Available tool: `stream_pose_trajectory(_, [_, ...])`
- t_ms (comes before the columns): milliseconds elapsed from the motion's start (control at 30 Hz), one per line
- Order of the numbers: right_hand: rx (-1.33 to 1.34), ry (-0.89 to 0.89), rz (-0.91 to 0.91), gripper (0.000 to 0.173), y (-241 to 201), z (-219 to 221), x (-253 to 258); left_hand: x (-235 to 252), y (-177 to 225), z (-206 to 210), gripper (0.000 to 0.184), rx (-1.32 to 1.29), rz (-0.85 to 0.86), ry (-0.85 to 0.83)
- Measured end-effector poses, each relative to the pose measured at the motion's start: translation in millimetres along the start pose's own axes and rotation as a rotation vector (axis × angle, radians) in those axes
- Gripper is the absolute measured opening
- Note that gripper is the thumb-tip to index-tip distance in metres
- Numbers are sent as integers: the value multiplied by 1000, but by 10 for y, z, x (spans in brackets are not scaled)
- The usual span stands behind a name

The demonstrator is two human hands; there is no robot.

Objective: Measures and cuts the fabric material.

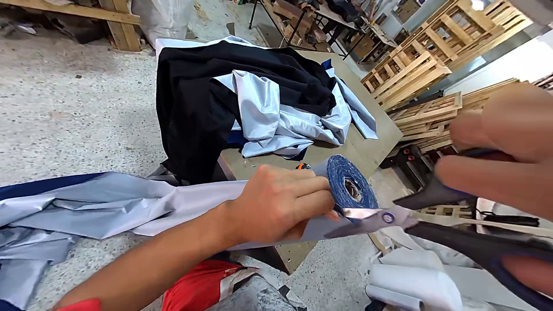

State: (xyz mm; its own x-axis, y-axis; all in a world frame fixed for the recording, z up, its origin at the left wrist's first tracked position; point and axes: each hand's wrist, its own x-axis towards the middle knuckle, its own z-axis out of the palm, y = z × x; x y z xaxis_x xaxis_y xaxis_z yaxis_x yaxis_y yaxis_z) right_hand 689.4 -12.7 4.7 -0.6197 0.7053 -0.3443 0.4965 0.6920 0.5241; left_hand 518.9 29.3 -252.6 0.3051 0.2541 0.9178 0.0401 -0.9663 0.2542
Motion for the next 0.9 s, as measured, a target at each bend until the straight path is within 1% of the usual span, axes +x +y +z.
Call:
stream_pose_trajectory(100, [25,-7,-44,28,5,47,110,11,-7,2,11,5,-24,-18])
stream_pose_trajectory(200, [55,46,-41,28,11,200,163,40,-16,-3,12,-3,-55,-54])
stream_pose_trajectory(267, [32,-8,-42,36,-19,212,197,55,-19,-6,11,-33,-69,-60])
stream_pose_trajectory(300, [35,-31,-40,37,-38,215,209,58,-23,-6,11,-52,-73,-64])
stream_pose_trajectory(333, [34,-54,-41,36,-52,214,220,60,-31,-8,11,-74,-76,-65])
stream_pose_trajectory(400, [37,-136,14,31,-115,160,243,66,-57,-19,13,-119,-77,-59])
stream_pose_trajectory(433, [40,-148,32,28,-134,173,243,67,-66,-24,14,-137,-77,-54])
stream_pose_trajectory(467, [58,-120,33,27,-147,222,237,66,-70,-29,14,-151,-80,-53])
stream_pose_trajectory(567, [84,38,-33,34,-208,447,262,73,-68,-49,12,-203,-104,-45])
stream_pose_trajectory(633, [62,53,-54,42,-275,523,307,69,-86,-78,13,-226,-122,-50])
stream_pose_trajectory(700, [24,88,-60,43,-343,579,357,57,-122,-120,15,-235,-142,-46])
stream_pose_trajectory(733, [25,104,-36,40,-404,615,377,49,-138,-142,15,-237,-154,-43])
stream_pose_trajectory(767, [29,114,-10,33,-480,651,399,36,-148,-162,15,-247,-168,-37])
stream_pose_trajectory(833, [1,126,-11,6,-629,662,461,3,-169,-199,15,-278,-194,-14])
stream_pose_trajectory(900, [-4,117,-39,10,-731,660,538,-37,-187,-241,12,-284,-231,20])
